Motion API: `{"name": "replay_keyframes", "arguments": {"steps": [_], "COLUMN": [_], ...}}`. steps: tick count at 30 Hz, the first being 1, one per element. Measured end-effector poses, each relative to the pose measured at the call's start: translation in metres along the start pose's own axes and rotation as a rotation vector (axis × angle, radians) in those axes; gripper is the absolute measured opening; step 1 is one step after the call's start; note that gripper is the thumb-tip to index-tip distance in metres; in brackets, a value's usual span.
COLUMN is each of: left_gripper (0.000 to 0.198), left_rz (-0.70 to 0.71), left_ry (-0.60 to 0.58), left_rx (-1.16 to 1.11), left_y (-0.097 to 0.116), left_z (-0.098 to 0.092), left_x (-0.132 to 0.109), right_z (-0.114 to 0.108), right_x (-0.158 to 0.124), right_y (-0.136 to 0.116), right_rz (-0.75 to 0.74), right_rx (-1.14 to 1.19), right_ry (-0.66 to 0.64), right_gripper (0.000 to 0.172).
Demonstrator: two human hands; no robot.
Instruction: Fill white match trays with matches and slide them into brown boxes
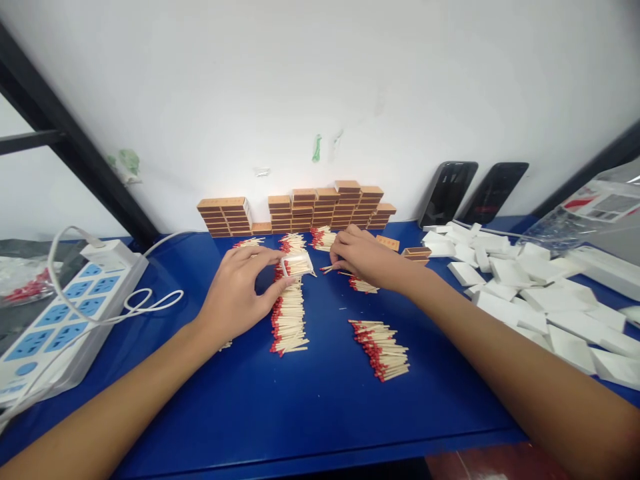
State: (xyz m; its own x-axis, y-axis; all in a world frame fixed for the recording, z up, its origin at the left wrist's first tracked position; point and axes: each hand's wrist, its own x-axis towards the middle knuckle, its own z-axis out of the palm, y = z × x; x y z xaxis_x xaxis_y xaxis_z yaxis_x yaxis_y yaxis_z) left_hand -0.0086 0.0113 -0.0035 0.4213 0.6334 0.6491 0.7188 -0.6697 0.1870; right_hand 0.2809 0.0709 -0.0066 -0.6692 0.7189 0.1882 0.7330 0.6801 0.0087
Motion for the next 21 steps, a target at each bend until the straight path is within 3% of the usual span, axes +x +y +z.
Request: {"name": "replay_keyframes", "arguments": {"steps": [12, 17, 21], "left_gripper": [0.031, 0.031, 0.03], "left_rz": [0.006, 0.018, 0.018], "left_ry": [-0.012, -0.012, -0.012], "left_rx": [-0.003, -0.01, -0.015], "left_y": [0.0, 0.001, 0.001], "left_z": [0.001, 0.0, 0.0], "left_x": [0.001, 0.002, 0.002], "right_z": [0.006, -0.005, -0.019], "right_x": [-0.002, -0.001, -0.003], "right_y": [-0.019, -0.019, -0.031], "right_rz": [-0.031, -0.019, -0.014], "right_rx": [-0.459, -0.33, -0.065], "right_ry": [0.007, 0.045, 0.18], "right_gripper": [0.034, 0.035, 0.031]}}
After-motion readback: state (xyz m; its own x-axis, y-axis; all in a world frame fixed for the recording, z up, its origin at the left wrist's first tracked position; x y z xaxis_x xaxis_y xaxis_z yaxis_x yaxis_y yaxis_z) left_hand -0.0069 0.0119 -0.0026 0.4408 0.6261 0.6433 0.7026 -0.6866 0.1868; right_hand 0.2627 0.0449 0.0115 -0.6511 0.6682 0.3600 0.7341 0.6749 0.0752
